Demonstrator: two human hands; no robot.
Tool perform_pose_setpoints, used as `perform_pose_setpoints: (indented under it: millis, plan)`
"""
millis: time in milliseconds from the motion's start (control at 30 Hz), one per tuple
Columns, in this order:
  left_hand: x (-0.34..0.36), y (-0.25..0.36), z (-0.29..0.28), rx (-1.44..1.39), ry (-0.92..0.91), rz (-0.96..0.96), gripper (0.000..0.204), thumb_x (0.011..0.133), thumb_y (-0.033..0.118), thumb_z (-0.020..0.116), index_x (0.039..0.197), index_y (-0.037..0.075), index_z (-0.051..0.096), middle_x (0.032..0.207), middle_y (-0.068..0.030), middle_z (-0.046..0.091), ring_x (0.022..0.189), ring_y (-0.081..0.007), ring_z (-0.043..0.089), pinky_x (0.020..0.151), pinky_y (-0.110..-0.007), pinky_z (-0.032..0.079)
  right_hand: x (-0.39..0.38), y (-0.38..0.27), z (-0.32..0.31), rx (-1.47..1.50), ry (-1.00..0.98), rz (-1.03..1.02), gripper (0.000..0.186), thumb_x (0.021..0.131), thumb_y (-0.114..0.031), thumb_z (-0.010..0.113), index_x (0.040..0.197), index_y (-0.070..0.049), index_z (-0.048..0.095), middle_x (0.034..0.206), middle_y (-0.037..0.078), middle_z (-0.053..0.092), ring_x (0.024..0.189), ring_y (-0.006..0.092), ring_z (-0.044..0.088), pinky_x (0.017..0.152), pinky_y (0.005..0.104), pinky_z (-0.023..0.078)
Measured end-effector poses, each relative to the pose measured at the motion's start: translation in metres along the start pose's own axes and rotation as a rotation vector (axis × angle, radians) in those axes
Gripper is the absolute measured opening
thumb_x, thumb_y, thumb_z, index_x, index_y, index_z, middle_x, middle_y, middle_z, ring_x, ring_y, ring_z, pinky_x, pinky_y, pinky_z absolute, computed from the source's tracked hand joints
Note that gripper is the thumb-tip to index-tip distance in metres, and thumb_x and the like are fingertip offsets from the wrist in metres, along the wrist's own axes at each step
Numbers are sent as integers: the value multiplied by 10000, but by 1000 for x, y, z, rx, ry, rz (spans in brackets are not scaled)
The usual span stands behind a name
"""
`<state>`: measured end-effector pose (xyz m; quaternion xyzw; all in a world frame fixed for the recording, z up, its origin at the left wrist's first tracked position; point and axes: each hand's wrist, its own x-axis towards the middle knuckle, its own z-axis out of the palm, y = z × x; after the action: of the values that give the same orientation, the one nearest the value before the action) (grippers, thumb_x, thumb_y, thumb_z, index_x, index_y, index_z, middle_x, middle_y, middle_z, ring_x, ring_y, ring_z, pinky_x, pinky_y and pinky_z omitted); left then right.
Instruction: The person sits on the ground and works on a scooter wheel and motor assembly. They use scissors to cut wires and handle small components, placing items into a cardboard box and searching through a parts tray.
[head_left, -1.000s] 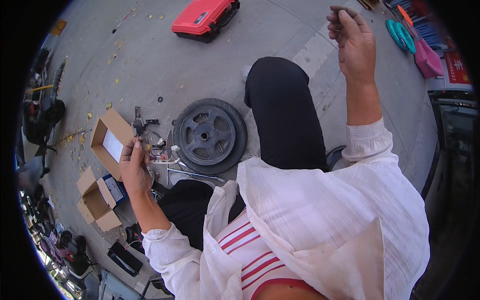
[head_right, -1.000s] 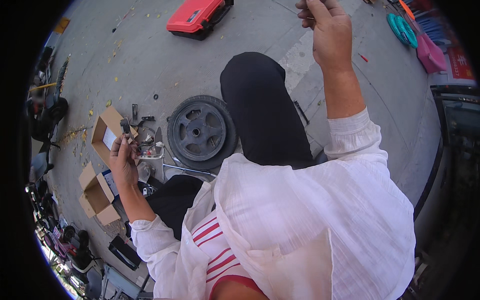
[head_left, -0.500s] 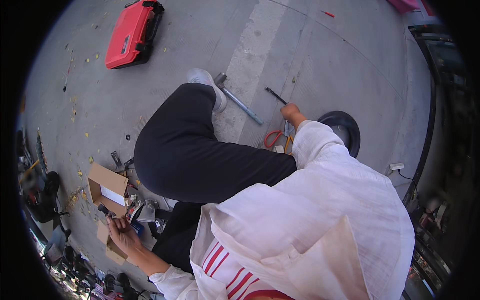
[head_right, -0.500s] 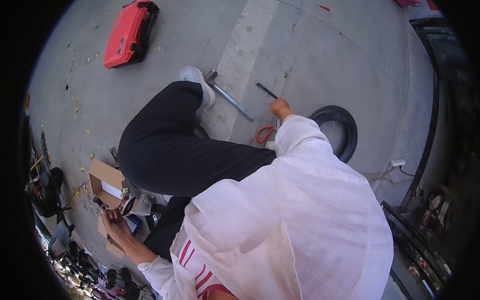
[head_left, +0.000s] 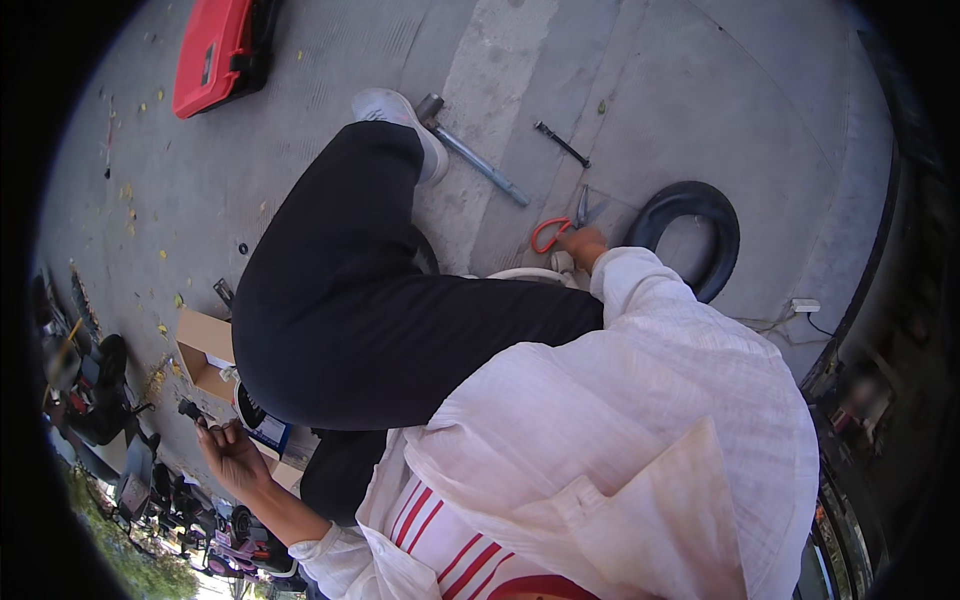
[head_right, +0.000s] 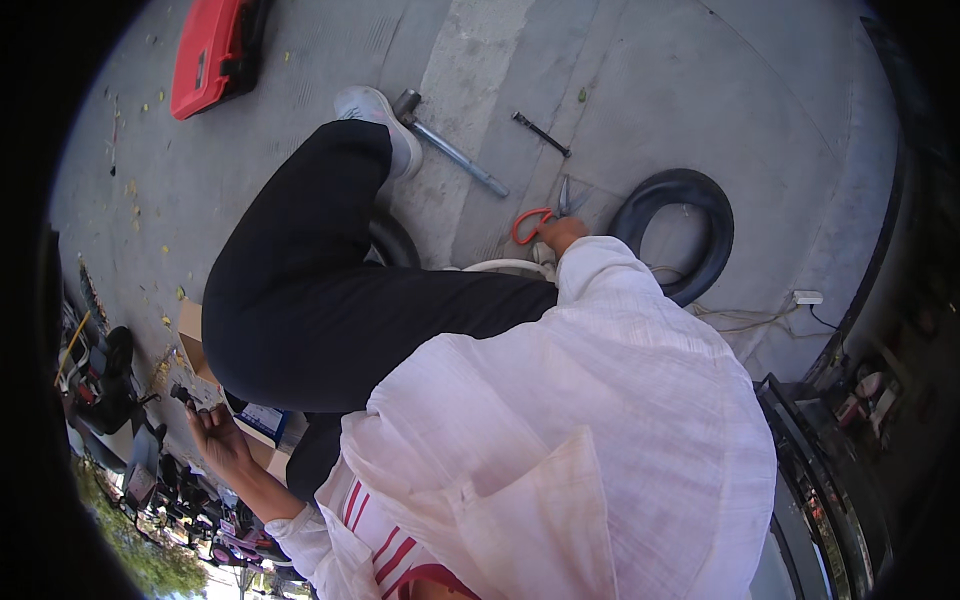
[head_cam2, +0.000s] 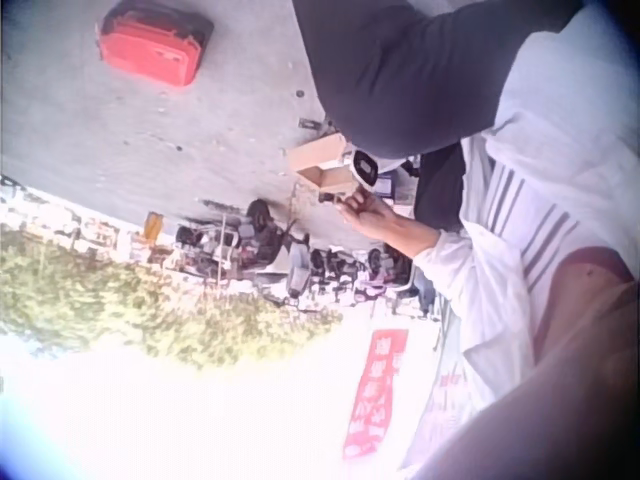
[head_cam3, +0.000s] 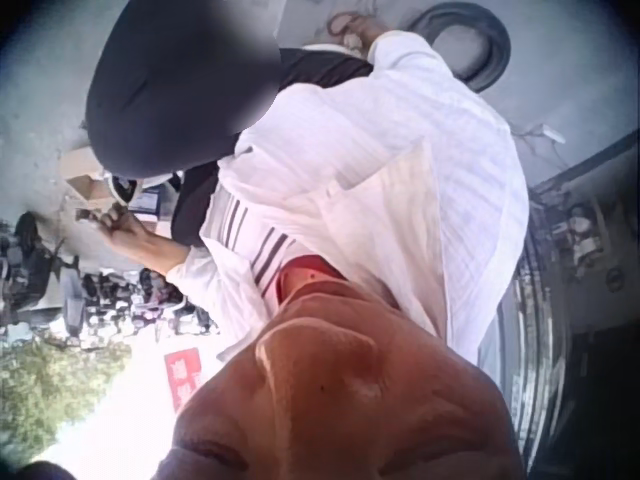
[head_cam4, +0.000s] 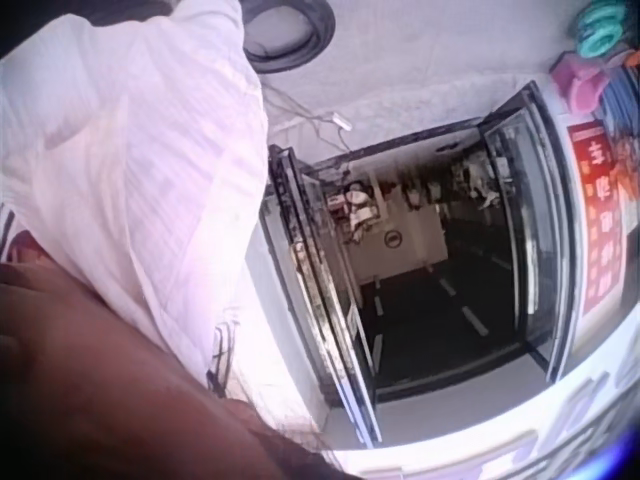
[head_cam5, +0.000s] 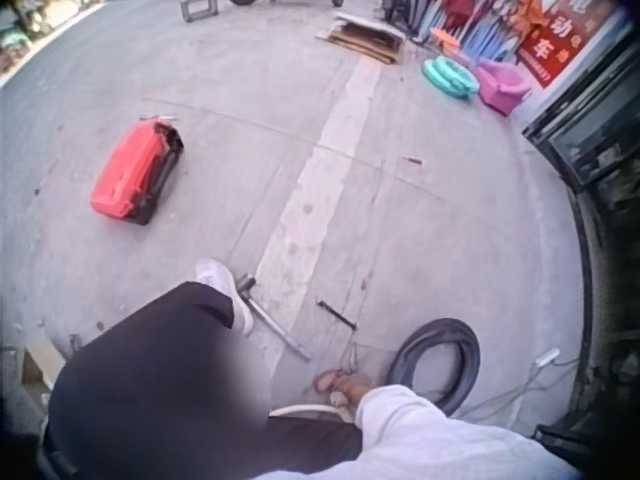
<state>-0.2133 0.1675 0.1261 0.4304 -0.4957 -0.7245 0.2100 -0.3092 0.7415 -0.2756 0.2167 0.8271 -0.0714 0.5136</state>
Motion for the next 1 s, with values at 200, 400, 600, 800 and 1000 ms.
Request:
perform_pose_setpoints:
  millis: [200, 400, 600, 800, 1000]
  plan:
    - [-3, 10, 18, 47, 13, 32, 226, 953, 160, 567, 1120, 8, 555, 640, 27, 403, 619, -101, 384, 711, -267, 393, 32, -1, 20, 384, -197, 12, 683, 810, -583, 605, 1158, 4, 602, 1067, 202, 652, 946, 352, 645, 752, 457, 516]
    - [-16, 8, 27, 114, 141, 105, 161, 940, 123, 570, 1086, 57, 578, 662, 28, 428, 619, -96, 443, 715, -300, 489, 3, -7, -17, 477, -340, 211, 722, 794, -617, 614, 1180, -8, 587, 1028, 250, 639, 908, 412, 642, 682, 530, 502]
    - [-29, 13, 34, 6, 169, 113, 238, 957, 144, 520, 1134, -13, 537, 707, 7, 461, 673, -125, 497, 713, -314, 508, 43, 23, 26, 768, -421, 0, 586, 831, -462, 644, 1201, -21, 534, 1039, 175, 615, 834, 339, 637, 626, 480, 509]
    - [-44, 12, 15, -66, 162, 131, 342, 943, 172, 535, 1246, 19, 495, 797, -20, 576, 780, -154, 593, 797, -352, 517, 71, 30, 10, 337, 11, -228, 546, 748, -332, 738, 1120, 32, 572, 1000, 125, 638, 776, 273, 646, 648, 398, 520]
    - [-19, 19, 27, -63, 50, 189, 300, 935, 126, 555, 1213, 14, 531, 803, -26, 591, 730, -128, 573, 755, -313, 512, 89, -9, -19, 1361, 101, 80, 441, 743, -300, 738, 1072, -42, 596, 935, 96, 633, 730, 244, 636, 617, 374, 513]
